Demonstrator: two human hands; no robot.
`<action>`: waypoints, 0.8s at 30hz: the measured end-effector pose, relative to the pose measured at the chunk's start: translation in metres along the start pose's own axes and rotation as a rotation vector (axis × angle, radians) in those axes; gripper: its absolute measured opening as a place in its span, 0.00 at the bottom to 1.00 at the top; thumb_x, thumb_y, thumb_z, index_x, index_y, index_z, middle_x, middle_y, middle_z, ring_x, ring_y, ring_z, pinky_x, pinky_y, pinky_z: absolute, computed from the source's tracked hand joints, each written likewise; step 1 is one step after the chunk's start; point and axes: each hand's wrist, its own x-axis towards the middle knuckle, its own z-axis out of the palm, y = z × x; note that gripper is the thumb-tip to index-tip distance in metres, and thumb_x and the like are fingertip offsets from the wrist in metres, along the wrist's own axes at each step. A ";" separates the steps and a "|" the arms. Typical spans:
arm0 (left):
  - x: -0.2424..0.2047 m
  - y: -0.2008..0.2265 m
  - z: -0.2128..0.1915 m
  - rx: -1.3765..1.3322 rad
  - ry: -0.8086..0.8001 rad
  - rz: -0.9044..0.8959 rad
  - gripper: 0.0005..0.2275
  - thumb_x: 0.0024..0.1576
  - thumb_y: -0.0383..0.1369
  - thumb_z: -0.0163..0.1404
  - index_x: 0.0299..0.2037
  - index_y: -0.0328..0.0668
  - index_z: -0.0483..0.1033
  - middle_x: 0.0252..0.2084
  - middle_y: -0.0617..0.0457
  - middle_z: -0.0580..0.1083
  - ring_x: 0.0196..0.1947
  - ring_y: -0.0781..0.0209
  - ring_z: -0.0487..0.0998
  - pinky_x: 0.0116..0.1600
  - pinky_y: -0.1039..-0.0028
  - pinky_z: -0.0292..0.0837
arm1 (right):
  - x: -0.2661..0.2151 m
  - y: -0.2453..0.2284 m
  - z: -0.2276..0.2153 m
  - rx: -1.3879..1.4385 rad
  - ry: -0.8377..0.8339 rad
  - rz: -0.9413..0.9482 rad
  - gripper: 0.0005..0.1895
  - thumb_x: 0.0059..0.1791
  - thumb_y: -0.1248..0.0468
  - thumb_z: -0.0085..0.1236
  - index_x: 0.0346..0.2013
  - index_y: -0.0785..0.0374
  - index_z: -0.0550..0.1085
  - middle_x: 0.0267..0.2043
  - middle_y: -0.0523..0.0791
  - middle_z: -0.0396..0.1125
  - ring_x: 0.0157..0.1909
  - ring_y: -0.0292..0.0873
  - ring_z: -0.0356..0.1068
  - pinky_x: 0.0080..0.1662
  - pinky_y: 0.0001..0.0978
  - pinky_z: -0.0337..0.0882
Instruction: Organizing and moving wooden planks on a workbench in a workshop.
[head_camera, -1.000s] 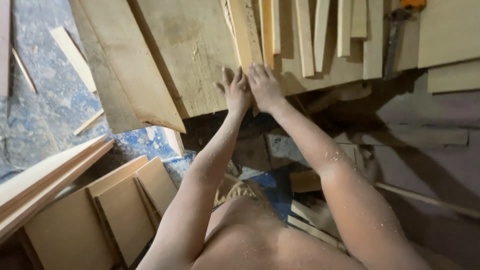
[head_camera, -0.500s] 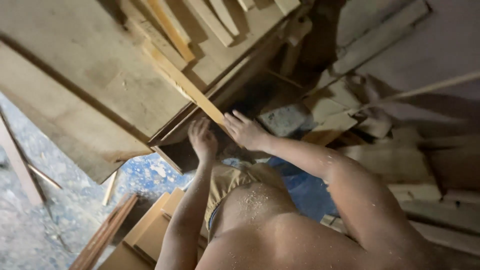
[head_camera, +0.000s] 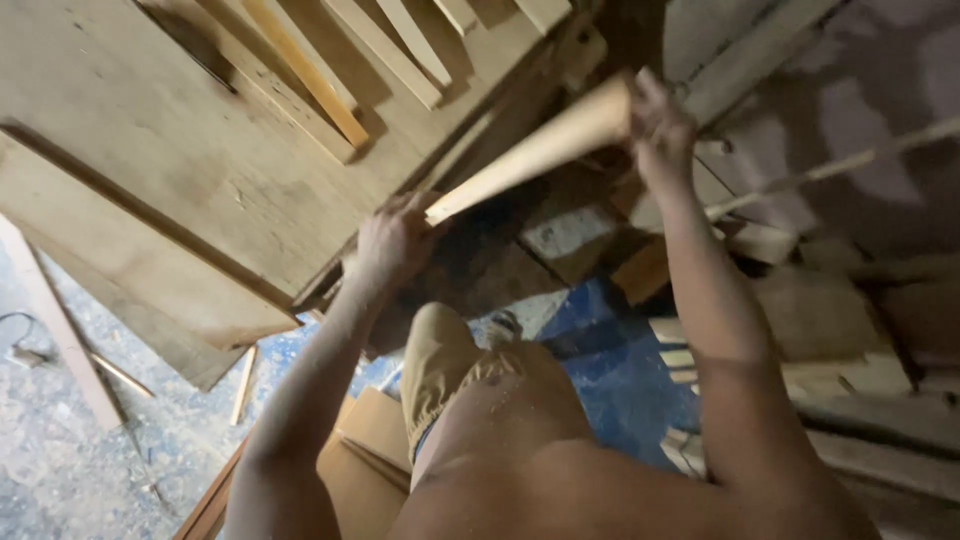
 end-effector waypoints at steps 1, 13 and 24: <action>0.001 0.006 -0.005 -0.004 0.018 -0.069 0.21 0.56 0.40 0.53 0.60 0.49 0.71 0.38 0.41 0.77 0.41 0.34 0.77 0.38 0.46 0.71 | 0.037 0.028 -0.002 -0.190 0.144 0.004 0.35 0.58 0.46 0.45 0.70 0.69 0.58 0.60 0.55 0.65 0.62 0.50 0.68 0.58 0.41 0.73; 0.007 -0.077 -0.035 -0.223 -0.382 -0.866 0.22 0.57 0.43 0.47 0.64 0.59 0.69 0.39 0.39 0.80 0.41 0.35 0.81 0.44 0.51 0.72 | 0.304 0.159 0.057 -0.855 0.304 0.306 0.17 0.47 0.57 0.57 0.47 0.55 0.81 0.40 0.47 0.74 0.42 0.51 0.73 0.39 0.41 0.74; 0.043 -0.101 -0.008 -0.461 -0.516 -0.853 0.14 0.57 0.45 0.54 0.33 0.44 0.70 0.28 0.53 0.75 0.28 0.58 0.71 0.35 0.64 0.65 | 0.426 0.203 0.060 -1.346 0.152 -0.222 0.02 0.49 0.71 0.59 0.36 0.65 0.78 0.50 0.56 0.67 0.50 0.61 0.65 0.42 0.51 0.71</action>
